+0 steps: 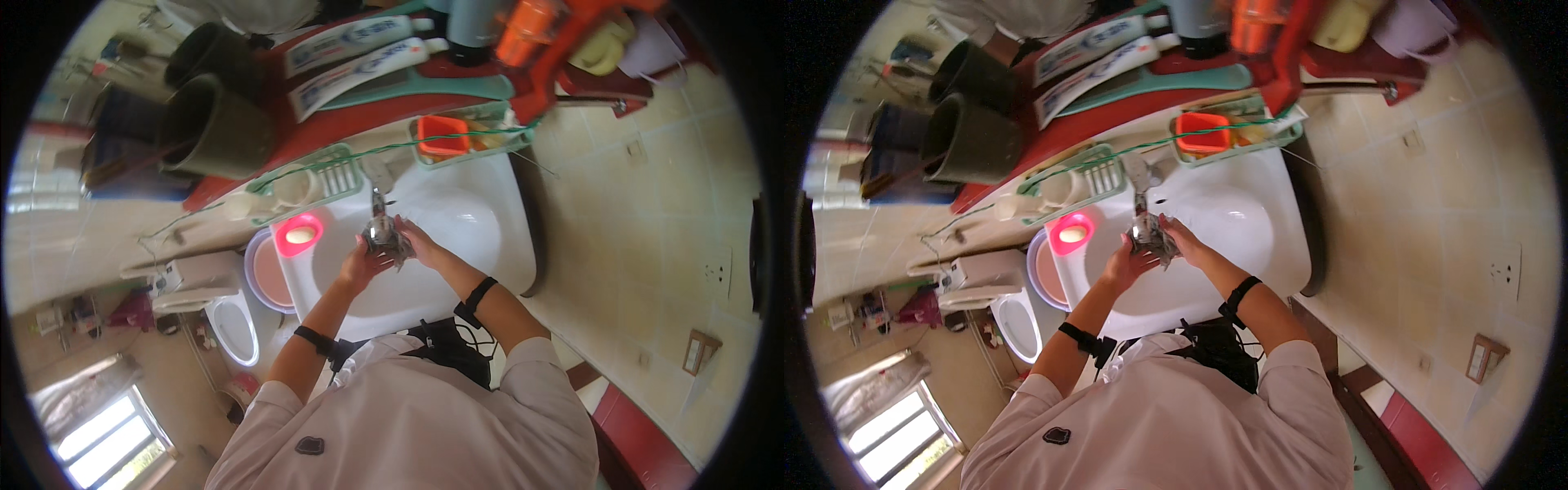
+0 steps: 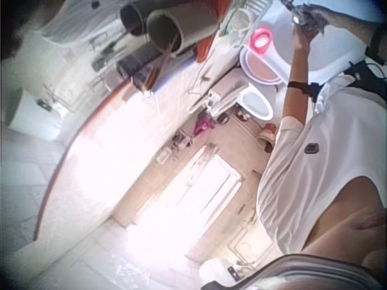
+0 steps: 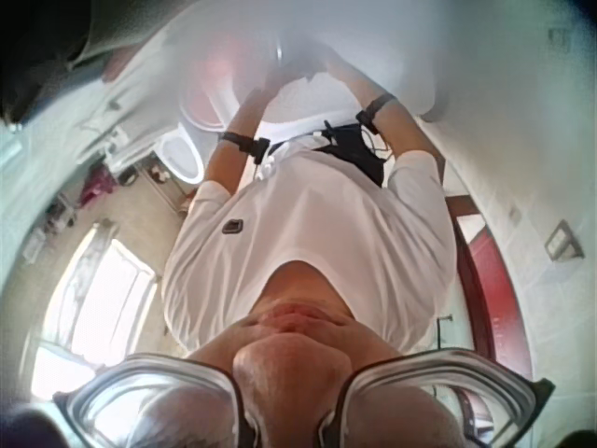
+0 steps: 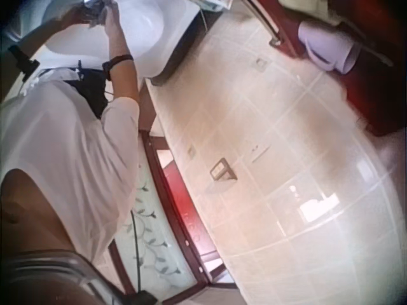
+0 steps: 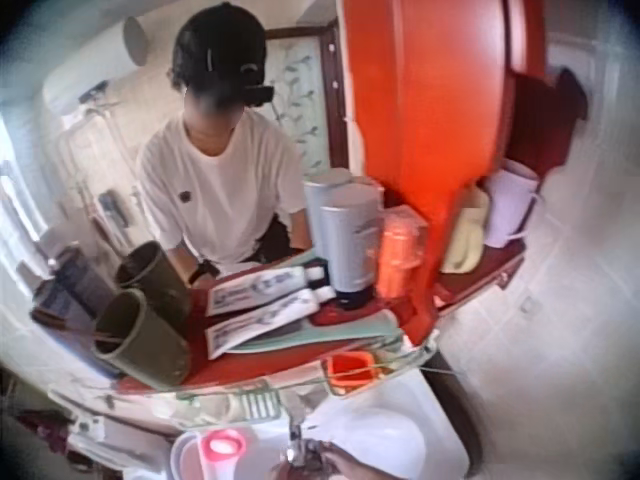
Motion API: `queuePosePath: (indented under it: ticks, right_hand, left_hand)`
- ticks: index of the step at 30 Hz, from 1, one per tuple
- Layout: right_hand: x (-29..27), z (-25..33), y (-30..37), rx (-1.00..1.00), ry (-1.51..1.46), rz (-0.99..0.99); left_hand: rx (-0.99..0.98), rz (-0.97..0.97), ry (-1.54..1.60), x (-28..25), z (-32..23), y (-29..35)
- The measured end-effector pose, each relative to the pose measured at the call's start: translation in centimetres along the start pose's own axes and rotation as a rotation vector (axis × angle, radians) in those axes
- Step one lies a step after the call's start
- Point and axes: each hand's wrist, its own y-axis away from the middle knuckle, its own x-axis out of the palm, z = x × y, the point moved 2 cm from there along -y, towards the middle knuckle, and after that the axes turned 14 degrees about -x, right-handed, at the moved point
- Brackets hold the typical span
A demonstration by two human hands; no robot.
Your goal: The person washes a small cloth in a bathroom sink, then walks into a living room and places several boxes of medicine and a tube onto a white shelf.
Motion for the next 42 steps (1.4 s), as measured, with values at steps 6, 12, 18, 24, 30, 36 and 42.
queuePosePath:
  ticks: [6, 12, 18, 24, 30, 36, 42]
  right_hand:
    - [-7.1, -2.3, 1.1, 0.068, 0.328, -0.203]
    - [-6.2, -5.3, -1.9, -0.286, 0.546, -0.394]
    - [6.8, -2.2, -0.3, -0.202, 0.87, -0.187]
    - [3.1, -5.1, -1.4, -0.707, 1.512, -0.267]
    - [-2.0, -5.1, -3.4, -0.251, 1.419, -0.498]
    - [8.0, -4.7, -0.9, -0.522, 1.339, -0.257]
    - [1.6, -3.6, -1.3, -0.469, 1.439, -0.351]
  left_hand:
    - [-0.067, -0.501, -0.786, -2.6, -1.2, -4.2]
    - [0.1, -0.631, -0.47, -2.4, 0.3, -2.4]
    - [0.097, 0.053, 0.081, -4.1, -0.4, -2.3]
    - [0.008, 0.314, -0.01, -3.9, 1.6, -5.7]
    - [0.05, 0.015, 0.04, -2.1, 3.4, -3.8]
    - [0.129, 0.431, -0.052, -3.6, 1.5, -4.4]
    - [0.02, -0.144, -0.098, -0.6, 1.6, -4.0]
